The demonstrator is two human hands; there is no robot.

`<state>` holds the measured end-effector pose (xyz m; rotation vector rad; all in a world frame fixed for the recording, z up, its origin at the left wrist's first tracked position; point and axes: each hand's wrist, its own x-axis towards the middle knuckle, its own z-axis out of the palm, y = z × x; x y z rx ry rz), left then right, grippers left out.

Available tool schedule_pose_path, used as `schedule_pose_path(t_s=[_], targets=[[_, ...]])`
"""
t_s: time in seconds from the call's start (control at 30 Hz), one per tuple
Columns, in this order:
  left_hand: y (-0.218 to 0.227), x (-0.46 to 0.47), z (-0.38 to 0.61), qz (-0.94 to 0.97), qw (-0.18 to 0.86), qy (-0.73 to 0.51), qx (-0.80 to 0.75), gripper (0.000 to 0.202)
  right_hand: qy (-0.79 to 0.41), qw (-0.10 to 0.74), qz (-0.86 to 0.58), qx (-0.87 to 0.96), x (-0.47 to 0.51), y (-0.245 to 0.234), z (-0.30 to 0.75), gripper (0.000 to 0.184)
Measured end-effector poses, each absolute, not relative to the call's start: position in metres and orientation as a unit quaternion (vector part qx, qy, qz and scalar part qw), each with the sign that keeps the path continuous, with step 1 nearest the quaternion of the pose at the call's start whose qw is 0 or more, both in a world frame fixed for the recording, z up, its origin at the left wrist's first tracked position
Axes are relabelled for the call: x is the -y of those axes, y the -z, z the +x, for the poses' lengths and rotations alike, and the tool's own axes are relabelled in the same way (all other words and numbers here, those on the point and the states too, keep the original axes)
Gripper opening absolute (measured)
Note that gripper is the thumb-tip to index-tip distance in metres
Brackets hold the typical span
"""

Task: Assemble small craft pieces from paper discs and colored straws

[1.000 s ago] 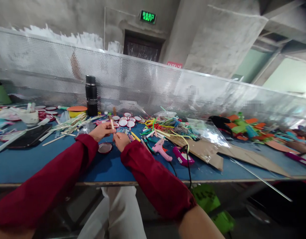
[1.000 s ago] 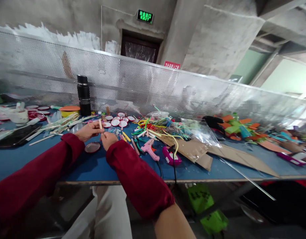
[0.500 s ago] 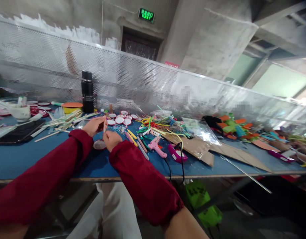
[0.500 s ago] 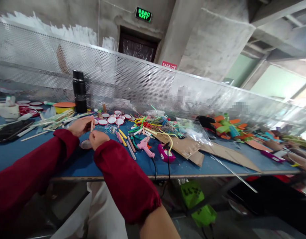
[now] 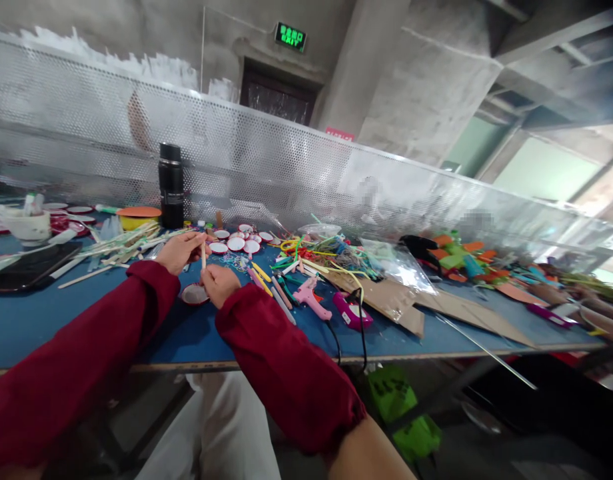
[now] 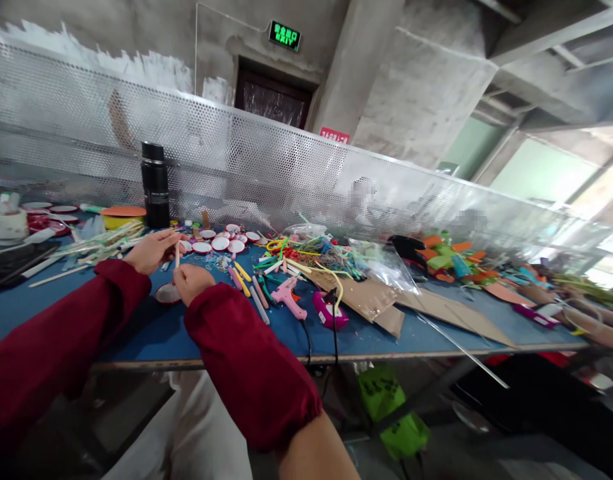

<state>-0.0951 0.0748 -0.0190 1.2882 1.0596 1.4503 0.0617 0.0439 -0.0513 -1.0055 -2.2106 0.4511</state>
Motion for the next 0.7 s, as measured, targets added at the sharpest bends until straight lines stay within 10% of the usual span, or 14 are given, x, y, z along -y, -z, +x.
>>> schedule_pose_path(t_s=[0.7], targets=[[0.009,-0.061,-0.085,0.551,0.53,-0.515,-0.388,0.05,-0.341,0.388,-0.404,0.755,-0.065,0.058,0.073,0.031]])
